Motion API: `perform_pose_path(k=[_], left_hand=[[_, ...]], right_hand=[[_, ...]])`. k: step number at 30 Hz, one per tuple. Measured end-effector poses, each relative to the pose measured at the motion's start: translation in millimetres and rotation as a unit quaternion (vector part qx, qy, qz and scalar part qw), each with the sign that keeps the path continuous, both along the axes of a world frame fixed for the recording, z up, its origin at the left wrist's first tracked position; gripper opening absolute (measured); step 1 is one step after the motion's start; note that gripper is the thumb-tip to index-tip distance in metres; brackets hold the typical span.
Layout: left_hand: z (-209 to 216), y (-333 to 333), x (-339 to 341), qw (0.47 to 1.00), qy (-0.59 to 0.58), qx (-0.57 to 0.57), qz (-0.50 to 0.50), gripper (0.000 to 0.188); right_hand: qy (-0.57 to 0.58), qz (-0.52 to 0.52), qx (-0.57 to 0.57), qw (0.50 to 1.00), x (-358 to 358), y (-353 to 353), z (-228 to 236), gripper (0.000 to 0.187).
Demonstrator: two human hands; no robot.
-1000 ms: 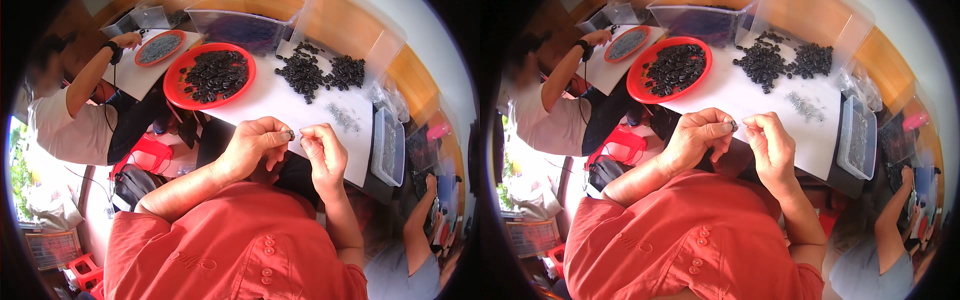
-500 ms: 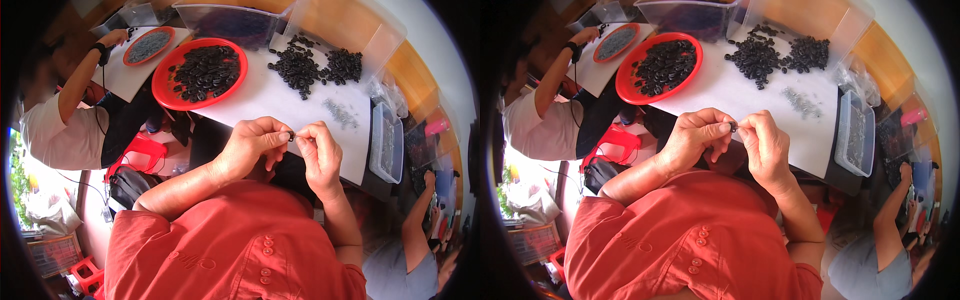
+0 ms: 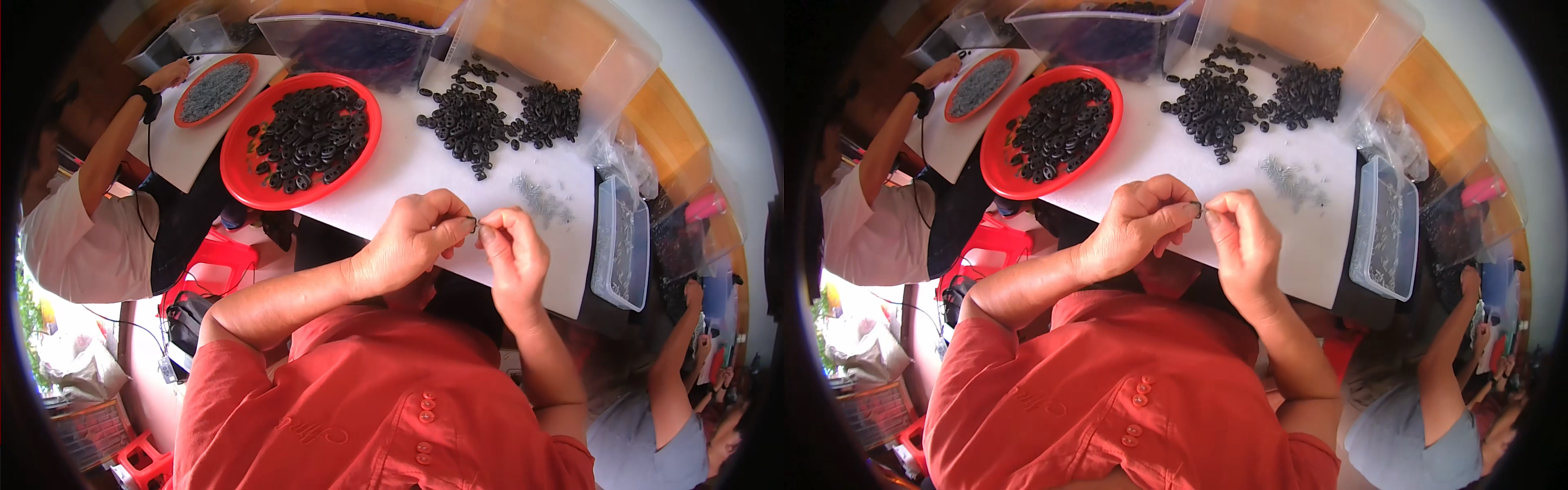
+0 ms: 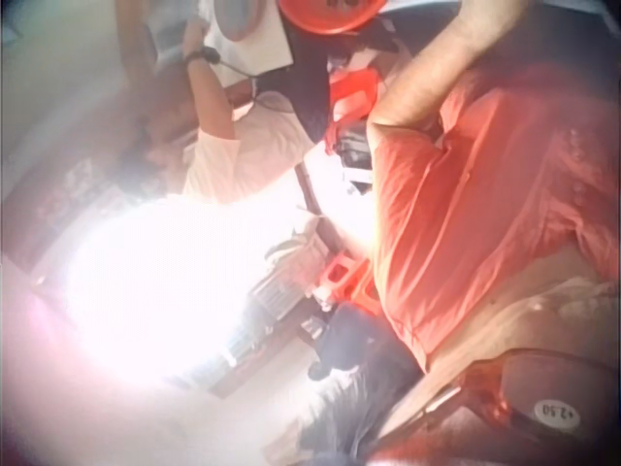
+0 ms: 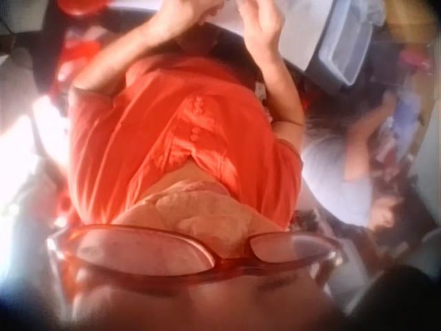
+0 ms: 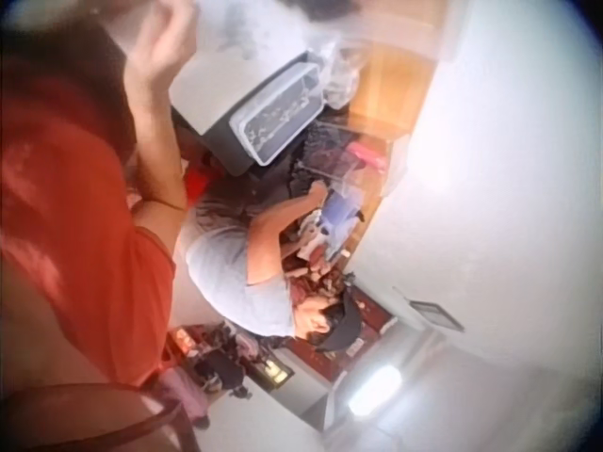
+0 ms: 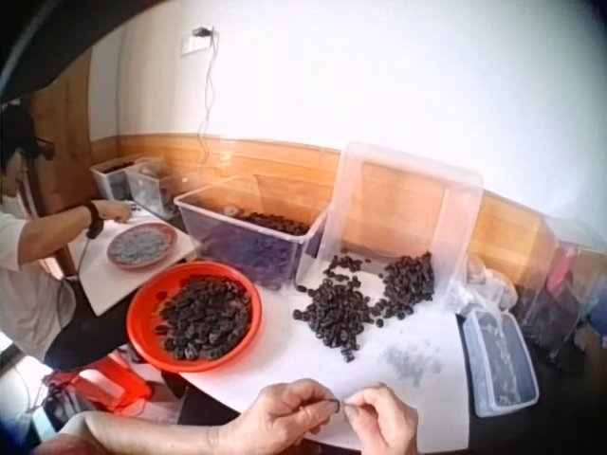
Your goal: The person sits at a table and repeatedly picks up small black circular objects and silver pins. They insert the pins into the center of the black objects by hand, then place the assembled units into a red bowl. The process is repetitive and involves fine motor manipulation of small parts.
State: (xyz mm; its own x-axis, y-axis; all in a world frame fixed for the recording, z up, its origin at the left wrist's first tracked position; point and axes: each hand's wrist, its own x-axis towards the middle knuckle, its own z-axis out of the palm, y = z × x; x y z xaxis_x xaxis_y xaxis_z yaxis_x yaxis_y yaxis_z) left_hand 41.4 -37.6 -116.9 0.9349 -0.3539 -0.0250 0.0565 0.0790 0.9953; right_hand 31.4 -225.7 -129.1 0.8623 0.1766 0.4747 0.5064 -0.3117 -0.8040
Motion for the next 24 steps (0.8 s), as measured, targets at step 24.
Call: perform_pose_path(k=[24], left_hand=[[-34.3, 3.9, 16.8, 0.994, -0.009, -0.111, 0.017, 0.011]], right_hand=[[-0.091, 0.027, -0.422, 0.901, 146.8, 9.6, 28.4, 0.018]])
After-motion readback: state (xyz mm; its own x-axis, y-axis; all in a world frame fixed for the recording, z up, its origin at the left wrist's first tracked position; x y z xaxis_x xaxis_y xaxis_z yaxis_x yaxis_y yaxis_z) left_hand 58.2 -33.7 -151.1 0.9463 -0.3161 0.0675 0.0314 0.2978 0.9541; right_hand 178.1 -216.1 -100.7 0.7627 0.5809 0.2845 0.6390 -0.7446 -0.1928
